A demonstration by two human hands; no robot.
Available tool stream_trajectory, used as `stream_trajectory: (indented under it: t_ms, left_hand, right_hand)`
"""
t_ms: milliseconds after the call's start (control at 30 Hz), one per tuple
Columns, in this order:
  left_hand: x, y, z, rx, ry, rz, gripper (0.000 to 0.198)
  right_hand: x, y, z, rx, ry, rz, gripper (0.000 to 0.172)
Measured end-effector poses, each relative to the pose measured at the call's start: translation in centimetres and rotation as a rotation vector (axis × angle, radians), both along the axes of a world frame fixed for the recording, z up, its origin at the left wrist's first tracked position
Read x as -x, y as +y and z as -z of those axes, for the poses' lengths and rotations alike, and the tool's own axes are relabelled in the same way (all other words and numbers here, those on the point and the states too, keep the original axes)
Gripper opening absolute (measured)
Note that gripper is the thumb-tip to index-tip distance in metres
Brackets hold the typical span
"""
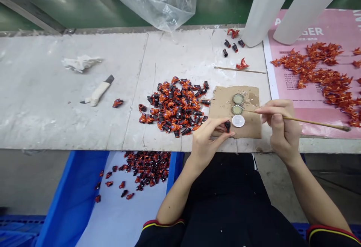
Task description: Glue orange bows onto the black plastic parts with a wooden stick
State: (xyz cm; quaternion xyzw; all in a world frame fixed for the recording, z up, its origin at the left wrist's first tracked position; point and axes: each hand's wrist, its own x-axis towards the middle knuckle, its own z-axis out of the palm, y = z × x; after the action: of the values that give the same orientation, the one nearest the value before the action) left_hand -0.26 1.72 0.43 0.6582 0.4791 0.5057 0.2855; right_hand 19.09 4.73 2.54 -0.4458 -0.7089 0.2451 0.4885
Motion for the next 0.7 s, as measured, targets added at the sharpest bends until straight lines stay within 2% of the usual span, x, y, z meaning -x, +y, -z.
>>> stream_trajectory:
  t_ms: [100,233,400,567,700]
  left_hand:
    - [0.0,0.1,0.2,0.009,-0.018,-0.008,0.029]
    - [0.0,0.0,0.3,-0.002,-0.013,-0.015,0.029]
    - [0.0,0.0,0.3,0.000,-0.011,-0.011,0.029]
    - [-0.1,-0.1,0.4,0.027,-0.032,0.023,0.025]
    - [-0.1,-0.1,0.5,0.038,-0.029,0.040,0.022]
  right_hand:
    - [0.2,-0.2,0.4,-0.004,-0.029,0.035,0.023]
    - [0.4,-0.3,1.1,0.048,0.051,-0.027,0.024]
    - [0.6,-0.3,1.5,0.005,0.054,-0.036,0.019]
    - [1.6,-0.9,1.3,0.086,0.337,0.167,0.009]
    - [2.3,-1.1,1.4,0.245,0.581,0.218,0.007]
